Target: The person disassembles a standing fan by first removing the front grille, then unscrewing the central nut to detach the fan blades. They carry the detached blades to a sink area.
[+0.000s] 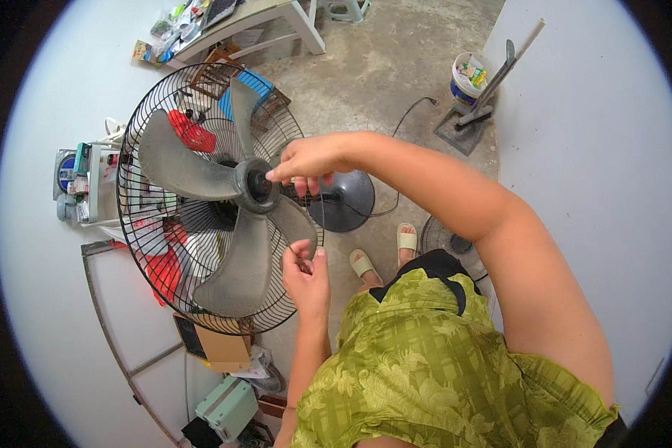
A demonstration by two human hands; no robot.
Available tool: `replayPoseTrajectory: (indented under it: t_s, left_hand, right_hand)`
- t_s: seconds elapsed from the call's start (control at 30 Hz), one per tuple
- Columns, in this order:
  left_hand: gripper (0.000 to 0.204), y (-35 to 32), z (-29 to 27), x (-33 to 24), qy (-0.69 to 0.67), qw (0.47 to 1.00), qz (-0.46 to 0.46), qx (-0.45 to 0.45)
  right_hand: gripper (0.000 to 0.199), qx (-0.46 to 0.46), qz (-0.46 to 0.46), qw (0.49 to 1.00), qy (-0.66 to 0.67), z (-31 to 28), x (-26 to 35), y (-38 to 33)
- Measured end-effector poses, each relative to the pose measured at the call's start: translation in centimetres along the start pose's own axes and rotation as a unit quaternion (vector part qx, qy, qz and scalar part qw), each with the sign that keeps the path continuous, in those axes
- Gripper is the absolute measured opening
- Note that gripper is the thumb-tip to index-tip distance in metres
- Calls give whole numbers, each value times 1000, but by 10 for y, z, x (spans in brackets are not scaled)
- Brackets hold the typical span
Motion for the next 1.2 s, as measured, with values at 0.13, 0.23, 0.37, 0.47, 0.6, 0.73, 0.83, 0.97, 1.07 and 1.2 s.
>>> replayPoseTrajectory:
  t_s: [0.13, 0.23, 0.37, 0.47, 0.6, 0.73, 0.83, 0.97, 1.07, 1.2]
  left_hand:
    - [40, 11, 9, 4, -118, 987, -45, -103]
    - [27, 25, 14, 1, -105, 976, -5, -193]
    - [49, 37, 13, 4, -128, 971, -113, -165]
    - [54, 47, 14, 5, -215, 958, -133, -139]
    - [55, 58, 6, 6, -187, 971, -115, -99]
    - [46, 60, 0, 15, -104, 980, -159, -53]
    - [48, 66, 5, 17, -38, 989, -61, -131]
    - [49, 65, 12, 19, 4, 981, 44, -190]
    - [52, 64, 12, 21, -36, 989, -24, -139]
    - [49, 62, 8, 13, -27, 992, -32, -118]
  right_hand:
    - [52, 15, 47, 999, -1, -15, 9, 18]
    - [50, 57, 64, 996, -39, -18, 19, 30]
    - [45, 104, 98, 986, -83, -16, 32, 42]
    - [41, 106, 124, 984, -73, -16, 39, 46]
    - [38, 133, 123, 981, -68, -12, 45, 49]
    - [36, 141, 165, 975, -56, -11, 45, 48]
    - [34, 130, 152, 978, -64, -7, 44, 45]
    - [36, 80, 133, 976, -151, 2, 46, 37]
    - [34, 52, 127, 971, -196, 8, 51, 29]
    - [36, 56, 153, 968, -192, 9, 59, 27]
Point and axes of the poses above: each hand's wrist, its own y-axis towards the middle knuckle, its own z-axis out of the palm, x = y × z, the point moved 2 cm from there along y, towards the middle knuckle, and after that the axes turned 14 degrees about x, right-handed, at the moved point
